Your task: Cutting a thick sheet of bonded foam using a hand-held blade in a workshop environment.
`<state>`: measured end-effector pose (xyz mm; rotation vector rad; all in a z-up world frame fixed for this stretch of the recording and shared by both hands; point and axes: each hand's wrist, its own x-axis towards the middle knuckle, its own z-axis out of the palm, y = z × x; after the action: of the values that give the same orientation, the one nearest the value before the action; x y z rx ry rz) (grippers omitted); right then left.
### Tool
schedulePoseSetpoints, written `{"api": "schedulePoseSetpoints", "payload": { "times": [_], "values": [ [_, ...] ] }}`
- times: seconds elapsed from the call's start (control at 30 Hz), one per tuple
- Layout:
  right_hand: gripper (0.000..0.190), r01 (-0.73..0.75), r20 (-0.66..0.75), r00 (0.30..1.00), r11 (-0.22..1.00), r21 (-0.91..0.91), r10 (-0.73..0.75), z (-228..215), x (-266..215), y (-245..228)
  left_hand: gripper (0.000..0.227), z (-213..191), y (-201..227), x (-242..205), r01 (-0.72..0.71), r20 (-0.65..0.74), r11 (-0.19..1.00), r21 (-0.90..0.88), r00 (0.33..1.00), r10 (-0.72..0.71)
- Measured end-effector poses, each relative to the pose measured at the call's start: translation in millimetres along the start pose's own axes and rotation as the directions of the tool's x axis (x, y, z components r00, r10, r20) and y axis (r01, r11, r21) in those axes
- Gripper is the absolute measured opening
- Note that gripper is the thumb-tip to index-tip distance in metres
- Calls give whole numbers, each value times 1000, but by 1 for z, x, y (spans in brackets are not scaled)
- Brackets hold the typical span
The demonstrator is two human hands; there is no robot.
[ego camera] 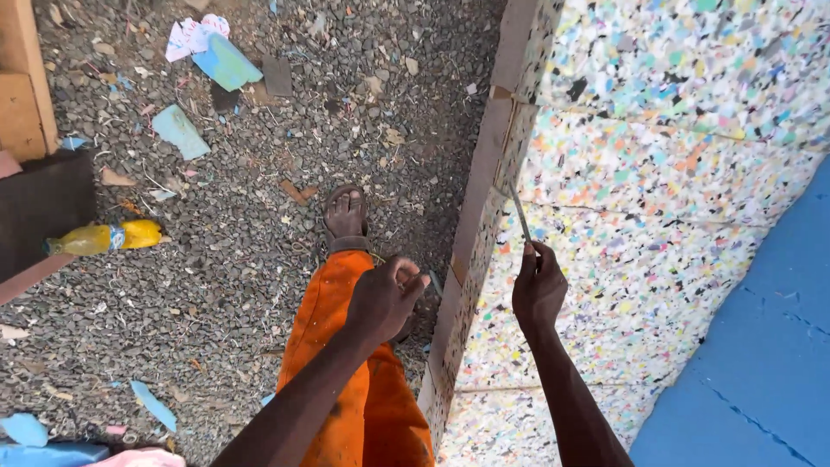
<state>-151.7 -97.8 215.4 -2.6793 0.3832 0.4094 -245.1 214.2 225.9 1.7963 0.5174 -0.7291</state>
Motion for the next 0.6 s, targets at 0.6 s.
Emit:
{"api": "schedulePoseSetpoints", "payload": {
  "times": [0.6],
  "values": [
    [36, -61, 129, 991, 992, 109, 47, 50, 21, 33, 30, 155, 48, 240, -100, 23, 994, -54, 995, 101]
  ]
}}
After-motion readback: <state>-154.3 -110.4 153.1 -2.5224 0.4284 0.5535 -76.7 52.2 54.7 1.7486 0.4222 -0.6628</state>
